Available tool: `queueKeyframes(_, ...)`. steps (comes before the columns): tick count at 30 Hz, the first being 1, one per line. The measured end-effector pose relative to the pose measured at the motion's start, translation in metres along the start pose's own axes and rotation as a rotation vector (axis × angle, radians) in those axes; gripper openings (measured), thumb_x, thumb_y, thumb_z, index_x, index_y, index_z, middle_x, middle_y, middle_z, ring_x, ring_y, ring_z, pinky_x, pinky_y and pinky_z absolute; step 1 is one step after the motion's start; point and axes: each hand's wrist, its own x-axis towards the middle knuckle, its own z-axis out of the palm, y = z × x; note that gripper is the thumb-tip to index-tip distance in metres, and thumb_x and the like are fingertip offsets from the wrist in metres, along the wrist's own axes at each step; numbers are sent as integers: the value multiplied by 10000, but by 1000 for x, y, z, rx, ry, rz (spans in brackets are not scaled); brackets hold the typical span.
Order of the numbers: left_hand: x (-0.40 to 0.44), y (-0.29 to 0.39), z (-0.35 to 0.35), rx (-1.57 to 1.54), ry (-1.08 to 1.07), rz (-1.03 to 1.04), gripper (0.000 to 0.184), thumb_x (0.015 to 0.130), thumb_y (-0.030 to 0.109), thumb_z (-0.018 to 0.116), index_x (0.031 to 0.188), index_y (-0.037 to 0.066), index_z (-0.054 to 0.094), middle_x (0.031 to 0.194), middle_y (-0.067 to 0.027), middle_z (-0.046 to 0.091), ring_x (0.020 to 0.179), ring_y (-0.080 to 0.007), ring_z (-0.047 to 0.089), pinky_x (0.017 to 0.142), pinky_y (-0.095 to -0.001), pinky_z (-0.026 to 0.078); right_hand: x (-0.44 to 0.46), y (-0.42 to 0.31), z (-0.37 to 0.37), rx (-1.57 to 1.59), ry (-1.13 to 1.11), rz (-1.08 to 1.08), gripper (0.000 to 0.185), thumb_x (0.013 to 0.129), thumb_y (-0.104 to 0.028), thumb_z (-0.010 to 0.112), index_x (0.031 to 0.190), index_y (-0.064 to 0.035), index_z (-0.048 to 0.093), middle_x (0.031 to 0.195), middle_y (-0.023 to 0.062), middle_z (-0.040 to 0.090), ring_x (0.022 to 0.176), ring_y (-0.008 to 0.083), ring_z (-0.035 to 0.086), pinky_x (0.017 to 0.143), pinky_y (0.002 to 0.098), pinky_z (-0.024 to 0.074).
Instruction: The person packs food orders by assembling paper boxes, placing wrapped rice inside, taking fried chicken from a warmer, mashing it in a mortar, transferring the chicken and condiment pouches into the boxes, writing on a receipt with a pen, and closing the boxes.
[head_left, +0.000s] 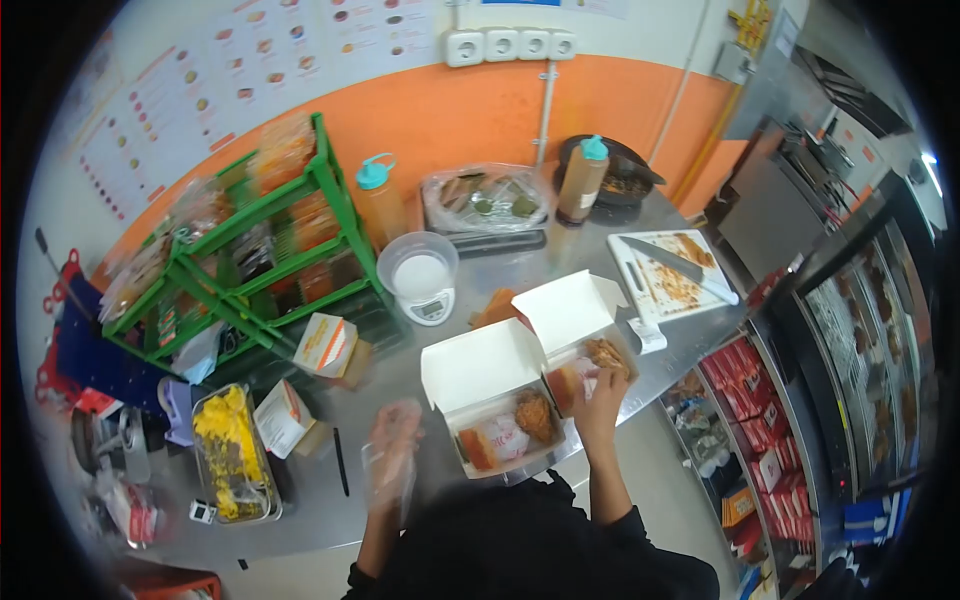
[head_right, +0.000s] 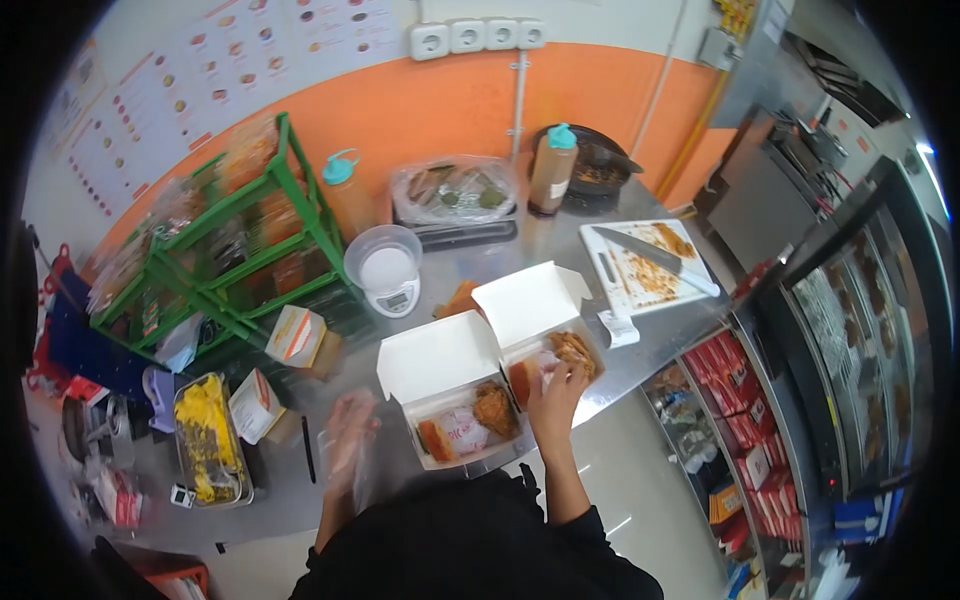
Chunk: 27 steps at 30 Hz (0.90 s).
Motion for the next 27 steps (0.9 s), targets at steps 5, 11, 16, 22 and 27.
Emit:
queueKeyframes(5, 34, 48, 28, 783, 84, 251, 437, 844, 418, 655, 1023, 20, 626, 963, -180, 663, 840, -344, 629, 784, -452, 480, 59, -48, 18, 257, -267, -153, 178, 843, -99, 641, 992, -12, 596, 1115, 179, 468, 1024, 368, 456, 859, 465, 389)
queueKeyframes(11, 46, 29, 19, 996, 104, 368, 418, 861, 387, 613, 1040, 12, 650, 950, -212, 657, 914, -413, 606, 898, -486, 452, 86, -57, 87, -388, -173, -549, 176, 684, -103, 707, 848, -43, 682, 1229, 112, 424, 1045, 329, 428, 824, 479, 353)
queueKeyframes(16, 60, 9, -10, 1045, 370, 707, 292, 900, 331, 567, 933, 63, 681, 885, -182, 674, 809, -381, 621, 762, -447, 483, 82, -77, 70, -255, -206, -511, 191, 750, -78, 646, 924, -3, 660, 1269, 145, 431, 1066, 331, 438, 858, 473, 356)
queueKeyframes(22, 50, 72, -45, -822, 237, 322, 803, 920, 611, 454, 1538, 225, 117, 1550, -129, 256, 1384, -334, 308, 1128, -512, 193, -11, -142, -13, 642, -758, -309, 101, 824, -85, 665, 871, -3, 628, 905, 162, 625, 812, 318, 591, 805, 412, 456)
queueKeyframes(27, 33, 135, -36, -1327, 409, 840, 770, 921, 625, 399, 1537, 264, 110, 1567, -107, 211, 1467, -274, 63, 1174, -467, 10, -100, -197, 2, 1092, -853, -660, 383, 914, -77, 577, 1271, 46, 510, 1254, 218, 551, 1153, 355, 550, 1023, 380, 408)
